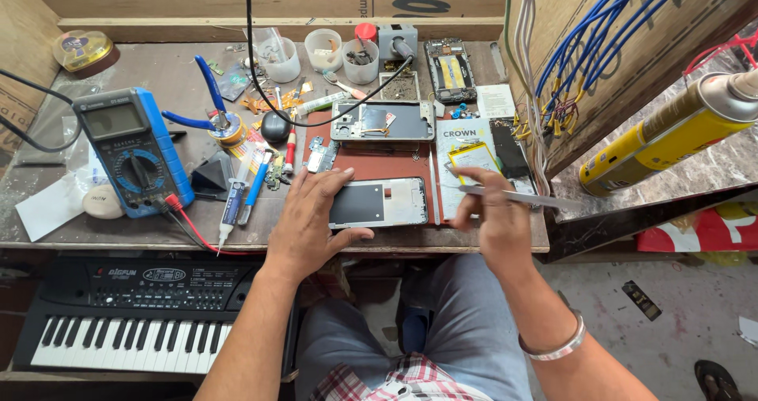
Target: The person removes a protective film from a smartphone screen, then uses a metal spudger to pry and separate the screen assembly from the phone's frame. The person handles the phone and screen components while working at a cluttered electronics repair bench.
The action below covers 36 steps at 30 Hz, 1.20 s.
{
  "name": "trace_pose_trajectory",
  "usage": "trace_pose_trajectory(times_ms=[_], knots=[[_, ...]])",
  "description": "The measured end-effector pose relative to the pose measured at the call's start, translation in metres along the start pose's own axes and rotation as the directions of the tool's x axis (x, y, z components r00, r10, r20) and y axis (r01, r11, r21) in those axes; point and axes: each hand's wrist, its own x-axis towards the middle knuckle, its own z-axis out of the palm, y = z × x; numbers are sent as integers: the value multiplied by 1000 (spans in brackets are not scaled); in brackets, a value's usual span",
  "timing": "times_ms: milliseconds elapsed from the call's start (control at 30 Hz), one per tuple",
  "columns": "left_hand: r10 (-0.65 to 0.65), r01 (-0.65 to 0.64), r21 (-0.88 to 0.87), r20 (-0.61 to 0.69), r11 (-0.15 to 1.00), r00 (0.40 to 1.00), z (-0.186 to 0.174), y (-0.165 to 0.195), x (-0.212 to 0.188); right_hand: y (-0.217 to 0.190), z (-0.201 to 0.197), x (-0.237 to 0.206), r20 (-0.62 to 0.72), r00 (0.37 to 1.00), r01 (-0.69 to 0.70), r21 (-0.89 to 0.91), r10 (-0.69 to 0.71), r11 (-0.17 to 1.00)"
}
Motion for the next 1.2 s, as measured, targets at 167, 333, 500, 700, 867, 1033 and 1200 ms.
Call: trace_pose_trajectory(times_ms=[167, 333, 500, 700, 867, 1033, 1200], knots=[[32, -33, -27, -27, 999, 999, -1, -1, -2, -20, 26, 2, 206, 906, 409, -191, -371, 892], [49, -52, -71, -38, 996, 998, -4, -1, -4, -21, 36, 10, 203, 971, 189, -334, -126, 923], [97, -106, -156, -65, 982, 993, -7, -7, -3, -6, 38, 15, 235, 960, -210, 248, 151, 946], [-38, -3, -126, -326, 992, 945, -1, -1, -8, 0, 37, -18, 151, 931, -358, 560, 333, 747], [140, -136, 33, -246, 990, 959, 2, 18, -15, 1, 45, -42, 119, 929, -346, 618, 352, 706], [245, -223, 184, -111, 957, 963, 7, 27, -3, 4, 55, -51, 145, 936, -343, 575, 320, 743], [299, -292, 114, -41, 949, 954, 6, 22, 5, 5, 52, -42, 207, 968, -202, 322, 140, 925]])
